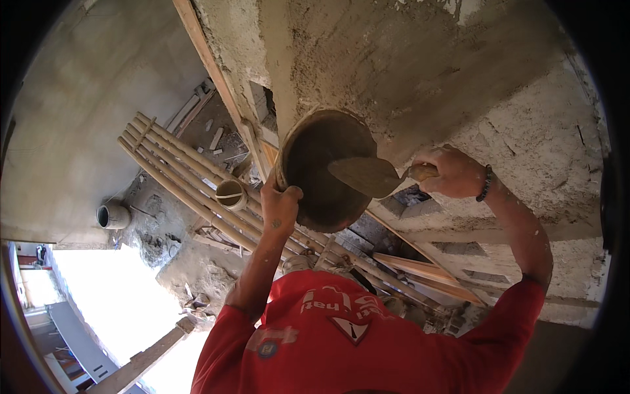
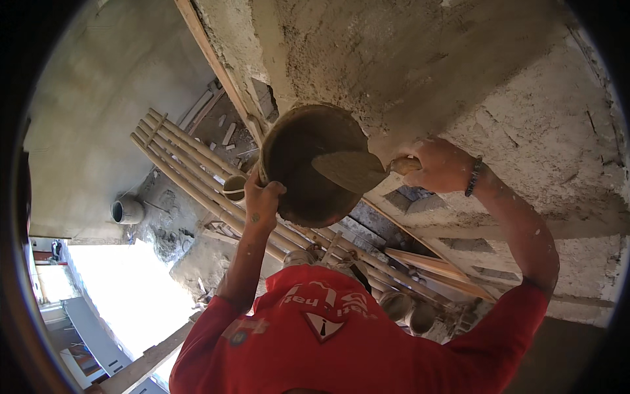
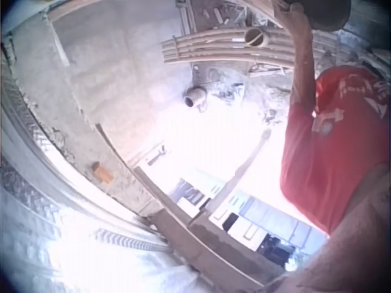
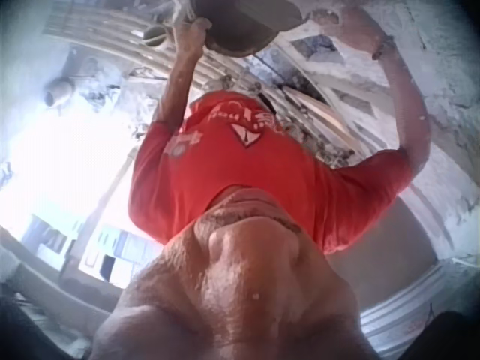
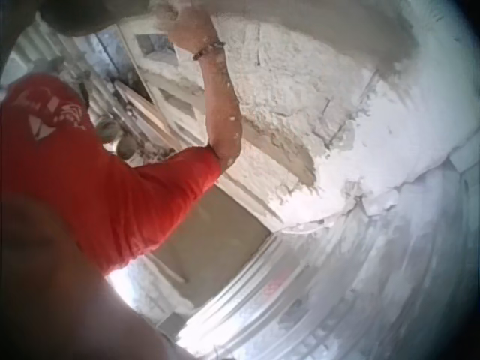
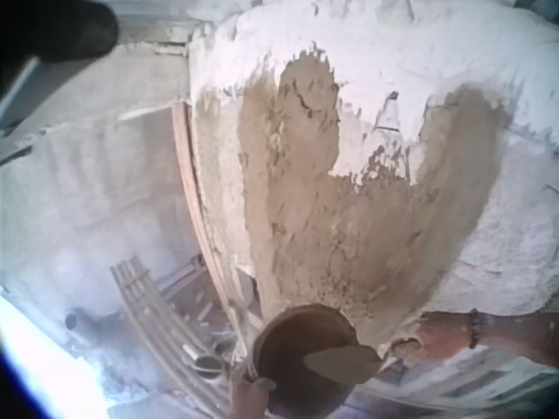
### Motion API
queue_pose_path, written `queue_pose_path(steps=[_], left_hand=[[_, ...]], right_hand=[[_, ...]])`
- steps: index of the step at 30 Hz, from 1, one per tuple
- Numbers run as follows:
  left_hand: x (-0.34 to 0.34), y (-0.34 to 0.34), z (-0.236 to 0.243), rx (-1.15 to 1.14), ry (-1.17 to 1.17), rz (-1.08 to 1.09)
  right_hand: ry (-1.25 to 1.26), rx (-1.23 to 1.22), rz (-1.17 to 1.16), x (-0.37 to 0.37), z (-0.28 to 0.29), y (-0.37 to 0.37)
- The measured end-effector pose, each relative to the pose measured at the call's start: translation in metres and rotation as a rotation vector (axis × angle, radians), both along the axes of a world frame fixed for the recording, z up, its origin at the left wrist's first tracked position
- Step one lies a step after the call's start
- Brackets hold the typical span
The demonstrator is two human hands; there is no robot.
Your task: The person applies wet cement from a bucket onto a wall using a trowel while sitting on a bamboo scaffold.
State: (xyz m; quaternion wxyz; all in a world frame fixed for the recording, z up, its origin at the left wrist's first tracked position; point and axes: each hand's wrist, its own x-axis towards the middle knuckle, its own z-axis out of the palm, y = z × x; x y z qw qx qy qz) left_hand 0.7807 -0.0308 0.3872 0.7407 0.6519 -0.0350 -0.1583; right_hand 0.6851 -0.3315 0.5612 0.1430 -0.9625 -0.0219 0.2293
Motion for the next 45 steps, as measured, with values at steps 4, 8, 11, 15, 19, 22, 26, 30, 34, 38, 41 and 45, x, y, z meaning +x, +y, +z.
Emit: queue_pose_path(steps=[4,8,11,15,19,22,26,30,34,38,41,45], left_hand=[[-0.003,0.002,0.004,-0.015,-0.071,0.022],[-0.004,0.003,0.004,-0.049,-0.067,0.054],[-0.005,0.005,-0.001,-0.008,-0.109,0.04],[-0.004,0.003,0.005,0.065,-0.098,0.021],[-0.006,0.002,0.006,0.033,-0.105,0.036],[-0.009,0.001,0.012,0.11,-0.11,0.031],[-0.009,-0.01,0.026,0.158,-0.148,0.005],[-0.005,-0.014,0.034,0.143,-0.252,0.018],[-0.007,-0.017,0.039,0.185,-0.168,-0.009],[-0.013,-0.014,0.05,0.17,-0.185,-0.022],[-0.002,-0.007,0.039,-0.007,-0.135,0.036],[0.004,-0.002,0.041,-0.106,-0.084,0.078]], right_hand=[[-0.23,-0.114,0.013,-0.005,-0.067,0.012],[-0.366,-0.137,0.105,0.008,-0.102,0.023],[-0.444,-0.326,0.108,0.017,-0.13,0.058],[-0.416,-0.367,0.209,0.004,-0.142,0.077],[-0.527,-0.454,0.295,-0.01,-0.114,0.074],[-0.594,-0.671,0.282,0.005,-0.064,0.069],[-0.513,-0.797,0.362,0.018,-0.074,0.066],[-0.318,-0.513,0.271,0.021,-0.099,0.046],[-0.278,-0.159,0.083,0.0,-0.138,0.038],[-0.404,0.177,-0.009,-0.005,-0.158,0.05],[-0.51,0.184,-0.021,-0.003,-0.142,0.055],[-0.564,0.152,-0.016,0.002,-0.077,0.043]])
